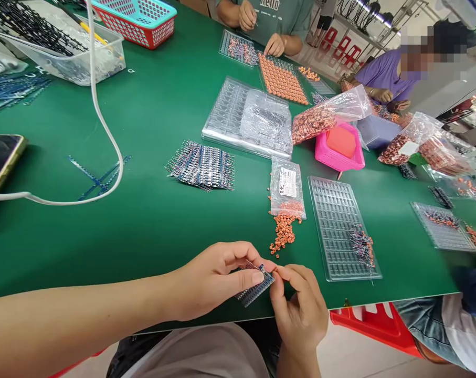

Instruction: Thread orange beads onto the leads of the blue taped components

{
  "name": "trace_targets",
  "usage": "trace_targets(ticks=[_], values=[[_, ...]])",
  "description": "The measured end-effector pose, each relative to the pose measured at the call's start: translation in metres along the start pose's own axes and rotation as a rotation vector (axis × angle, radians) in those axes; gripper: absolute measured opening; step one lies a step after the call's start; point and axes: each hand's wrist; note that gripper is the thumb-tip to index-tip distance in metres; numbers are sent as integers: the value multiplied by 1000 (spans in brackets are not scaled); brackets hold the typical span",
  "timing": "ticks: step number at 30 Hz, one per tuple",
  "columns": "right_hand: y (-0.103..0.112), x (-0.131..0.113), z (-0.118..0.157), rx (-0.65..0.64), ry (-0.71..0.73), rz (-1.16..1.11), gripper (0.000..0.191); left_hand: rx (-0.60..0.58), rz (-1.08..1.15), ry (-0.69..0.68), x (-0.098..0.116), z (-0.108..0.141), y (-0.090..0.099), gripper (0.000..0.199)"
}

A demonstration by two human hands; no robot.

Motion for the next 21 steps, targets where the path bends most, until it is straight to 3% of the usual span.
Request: trace_targets(ticks=[15, 21], values=[[1, 0, 0, -14, 21, 4, 18, 23, 9, -1, -2, 0, -1, 32], [1, 0, 2, 5, 6, -25, 23, -13, -118, -67, -1, 2, -1, 22]])
Point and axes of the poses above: each hand's wrist, its own z-axis away from the middle knuckle, its own y-axis out of the back of the hand, x = y × z, and after that the axes turned 12 degrees about z, right-handed
